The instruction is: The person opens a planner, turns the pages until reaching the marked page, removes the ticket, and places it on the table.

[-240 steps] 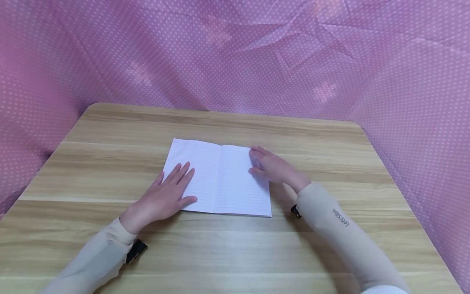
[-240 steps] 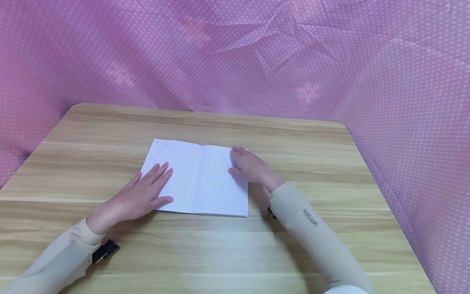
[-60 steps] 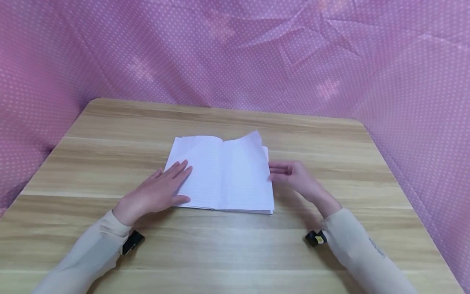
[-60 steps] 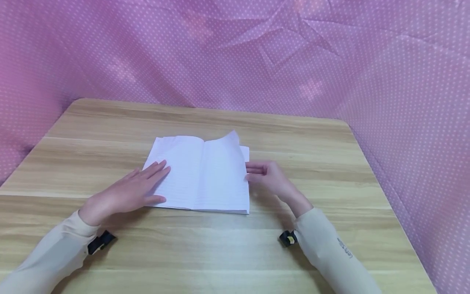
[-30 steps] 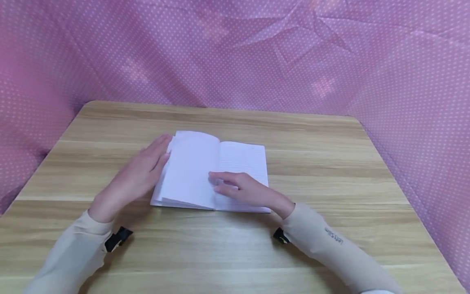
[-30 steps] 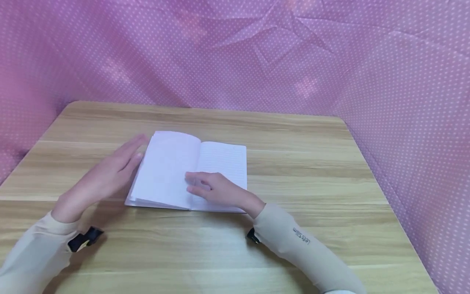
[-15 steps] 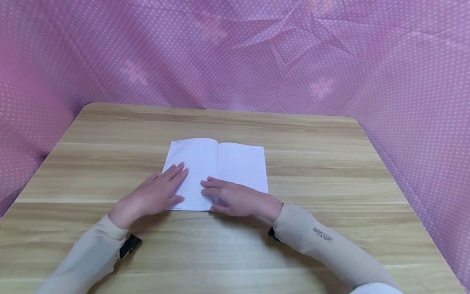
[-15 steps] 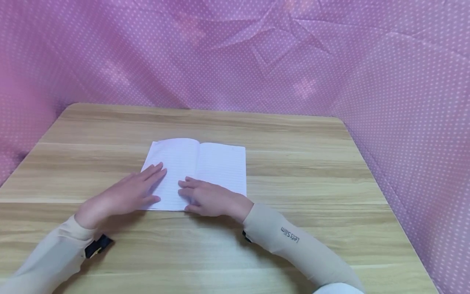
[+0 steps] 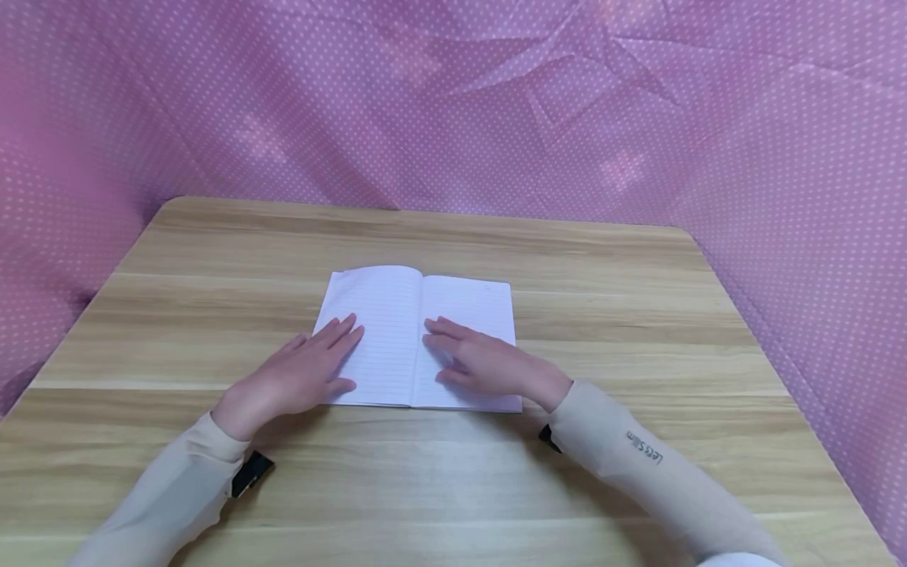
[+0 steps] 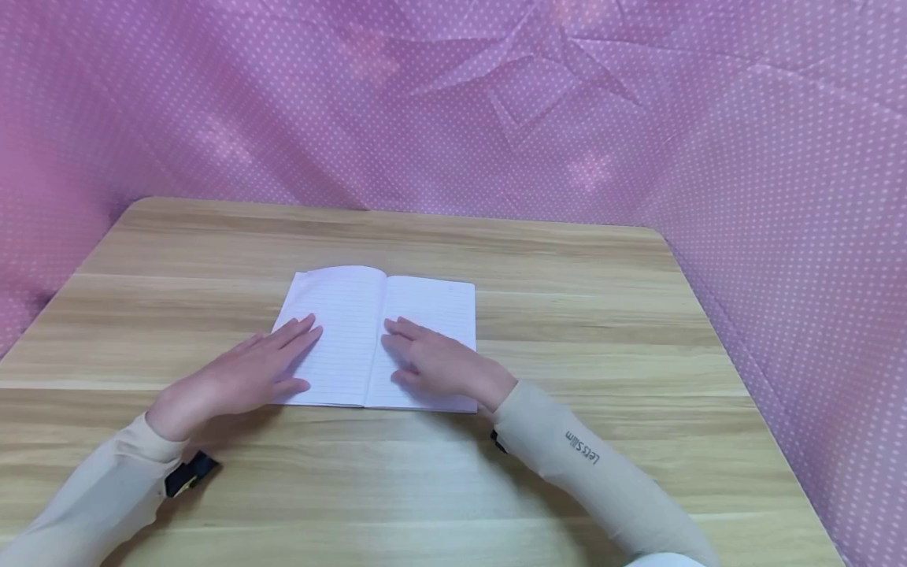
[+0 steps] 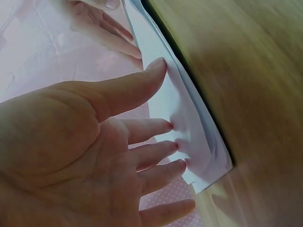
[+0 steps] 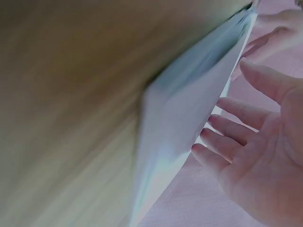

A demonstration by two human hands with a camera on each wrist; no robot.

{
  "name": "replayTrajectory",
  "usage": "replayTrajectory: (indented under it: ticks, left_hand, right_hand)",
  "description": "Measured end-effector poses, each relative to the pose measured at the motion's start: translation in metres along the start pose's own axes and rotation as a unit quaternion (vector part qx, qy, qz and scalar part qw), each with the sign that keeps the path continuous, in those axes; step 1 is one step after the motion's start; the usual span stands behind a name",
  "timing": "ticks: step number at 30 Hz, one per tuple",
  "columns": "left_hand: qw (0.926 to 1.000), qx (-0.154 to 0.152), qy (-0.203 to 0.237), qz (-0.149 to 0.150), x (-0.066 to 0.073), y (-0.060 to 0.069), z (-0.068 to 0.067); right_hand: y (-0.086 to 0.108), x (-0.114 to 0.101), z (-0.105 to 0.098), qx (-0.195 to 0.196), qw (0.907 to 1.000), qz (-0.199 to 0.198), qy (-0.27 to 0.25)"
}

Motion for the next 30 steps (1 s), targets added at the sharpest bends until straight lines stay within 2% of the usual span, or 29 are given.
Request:
replayTrajectory:
  ticks: [8, 13, 18, 24, 30]
  left_hand:
    - [1.0, 0.004, 0.001, -0.002, 0.0, 0.001, -0.003]
    - [1.0, 0.004, 0.002, -0.001, -0.001, 0.002, -0.002]
    - [1.0, 0.007, 0.001, 0.0, -0.001, 0.002, -0.002]
    - [1.0, 0.01, 0.001, 0.0, -0.002, 0.002, -0.002]
    - [1.0, 0.007, 0.002, -0.001, -0.001, 0.001, -0.001]
  right_hand:
    - [0.003, 0.046, -0.014, 0.01, 0.9982, 0.058, -0.014]
    - [0.004, 0.079, -0.024, 0.021, 0.9936, 0.11, -0.012]
    - [0.004, 0.105, -0.035, 0.041, 0.9886, 0.144, -0.004]
    - [0.0, 0.127, -0.04, 0.033, 0.9837, 0.176, -0.02]
    - [-0.002, 0.135, -0.041, 0.027, 0.98, 0.195, -0.03]
Point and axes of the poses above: each hand's wrist, its own y-axis away from the middle knuckle, its own z-axis out of the palm, x = y × z, the point moved 9 cm from there along -y, towards the middle knuckle, and after that the axes turned 1 degree about -z, right-handed, at the moved point
